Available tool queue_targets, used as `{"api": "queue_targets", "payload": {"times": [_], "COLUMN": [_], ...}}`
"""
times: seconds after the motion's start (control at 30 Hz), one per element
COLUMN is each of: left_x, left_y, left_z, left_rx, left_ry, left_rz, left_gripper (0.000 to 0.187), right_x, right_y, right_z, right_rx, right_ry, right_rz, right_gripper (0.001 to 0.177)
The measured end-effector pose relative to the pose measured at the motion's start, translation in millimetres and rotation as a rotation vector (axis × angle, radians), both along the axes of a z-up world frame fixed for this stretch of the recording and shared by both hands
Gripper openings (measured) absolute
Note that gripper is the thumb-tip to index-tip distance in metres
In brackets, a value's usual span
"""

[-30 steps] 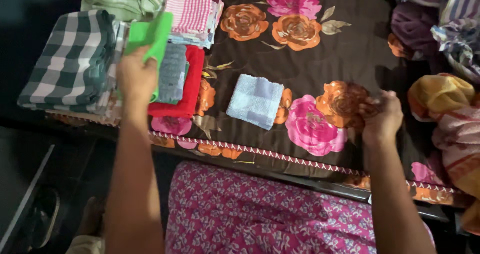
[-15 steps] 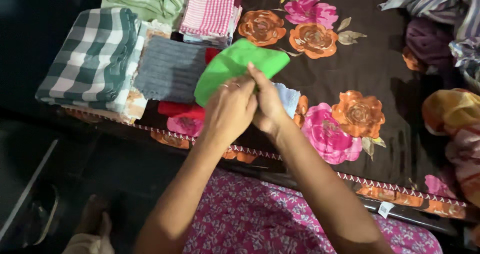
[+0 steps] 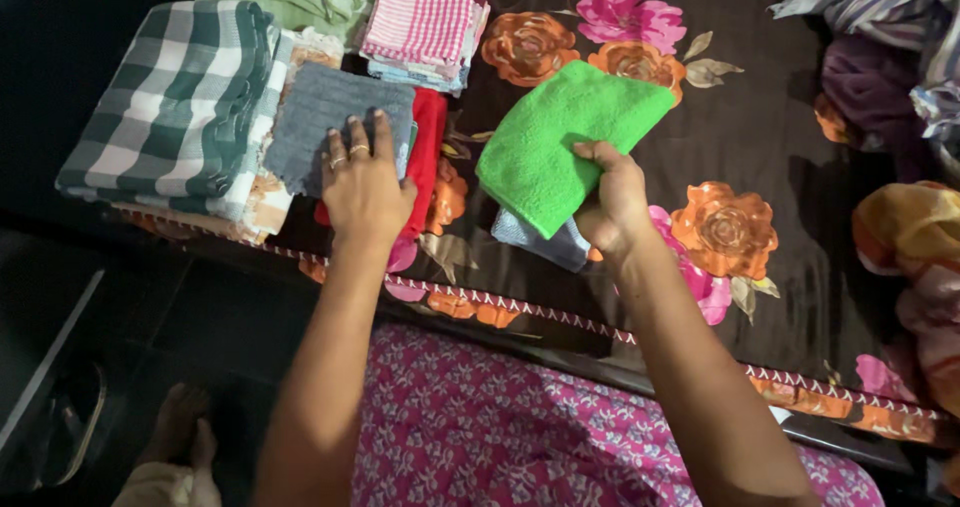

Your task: The person folds several towels one by one on a bed. They smooth each towel, fold it in half multiple times, and place the finished stack on the left side of the bed.

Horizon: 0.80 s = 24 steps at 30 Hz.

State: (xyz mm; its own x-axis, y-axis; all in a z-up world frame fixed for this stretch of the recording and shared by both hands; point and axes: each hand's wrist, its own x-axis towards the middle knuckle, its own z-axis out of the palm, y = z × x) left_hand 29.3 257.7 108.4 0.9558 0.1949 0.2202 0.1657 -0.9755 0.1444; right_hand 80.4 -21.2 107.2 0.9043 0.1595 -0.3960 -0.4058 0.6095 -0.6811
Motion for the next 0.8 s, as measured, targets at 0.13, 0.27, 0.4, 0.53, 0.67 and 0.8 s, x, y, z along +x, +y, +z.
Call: {"api": "queue_targets", "payload": {"times": [0.13,0.27,0.4,0.53,0.67,0.8], "left_x": [5,10,9,-3,-10,-28], "left_y": [-2,6,26,63,107,139], "left_z": [-11,-9,10,31,42,45], "left_rx": [0.009,0.019,-0.289,-0.83,-1.259,-1.083], "left_ry": [0.008,0.021,0.08,-0.239,-0.524,-0.726], "left_rz": [0.032,0.006,0.066,0.14,0.086,-0.128], "left_gripper": [0.097,0.099,0.095,0.086,0.077,0.072], "right_x": [2,5,8,18,22,26], "right_y": [3,14,28,54,98,149], "right_z": [-1,1,7,17,30,17], "right_rx": [-0.032,-0.061,-0.041,0.006,0.058,0.113], "right_ry": [-0.009,-0.018,-0.056,-0.052,-0.065,-0.228], "right_rz": [0.004,0.048,0.094,0.194,0.33,0.414], "right_gripper": [0.033,0.033,0.035,0.036,0.04,0.044]}}
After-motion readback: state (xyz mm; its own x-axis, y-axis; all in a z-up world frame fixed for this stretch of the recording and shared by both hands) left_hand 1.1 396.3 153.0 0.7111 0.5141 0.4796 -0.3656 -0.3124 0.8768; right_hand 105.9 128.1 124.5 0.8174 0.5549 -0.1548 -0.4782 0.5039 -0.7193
